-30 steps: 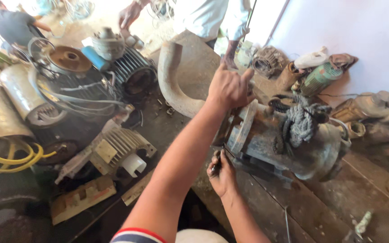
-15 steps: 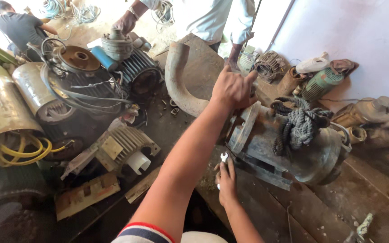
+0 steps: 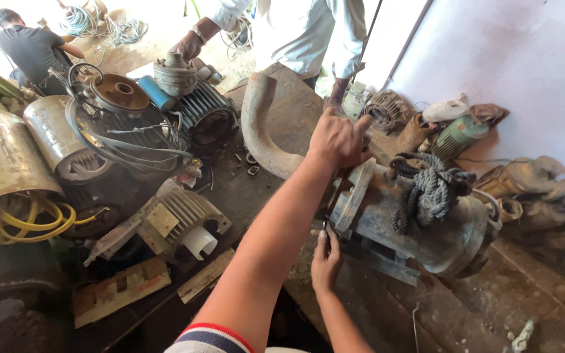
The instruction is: The person uses a wrench to loosen and remove bolts from a motor housing, then uses a hammer to tap a metal band into place. The person handles the motor, bolts, and tools on a cluttered workbench.
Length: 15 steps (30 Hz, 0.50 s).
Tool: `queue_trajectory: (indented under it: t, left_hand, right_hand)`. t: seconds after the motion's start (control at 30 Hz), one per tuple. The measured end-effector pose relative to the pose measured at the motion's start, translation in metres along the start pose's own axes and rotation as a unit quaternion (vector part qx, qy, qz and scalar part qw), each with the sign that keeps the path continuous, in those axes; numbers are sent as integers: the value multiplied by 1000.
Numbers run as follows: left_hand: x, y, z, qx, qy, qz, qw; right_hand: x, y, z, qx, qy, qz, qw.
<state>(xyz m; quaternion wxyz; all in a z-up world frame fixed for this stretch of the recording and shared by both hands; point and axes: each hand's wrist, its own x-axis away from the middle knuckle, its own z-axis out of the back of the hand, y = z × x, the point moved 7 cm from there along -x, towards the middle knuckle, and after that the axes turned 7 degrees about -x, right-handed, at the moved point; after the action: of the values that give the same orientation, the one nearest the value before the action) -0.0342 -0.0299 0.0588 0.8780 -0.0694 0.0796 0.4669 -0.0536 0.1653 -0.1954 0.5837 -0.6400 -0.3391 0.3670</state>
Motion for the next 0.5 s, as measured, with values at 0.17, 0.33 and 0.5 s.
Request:
queue_trajectory:
  t: [0.17,0.33,0.5]
  left_hand:
    - [-4,-2,-5,-9,-31,5,999]
    - [-9,-2,-7,-3,-51,7,999]
    - [-10,-2,-5,-8,0,0,1000]
  right_hand:
    - [-1,20,-1,-68,43,-65,995]
    - [-9,18,-4,-38,-6,130,991]
    - [0,48,-14,-174,5,-100,980]
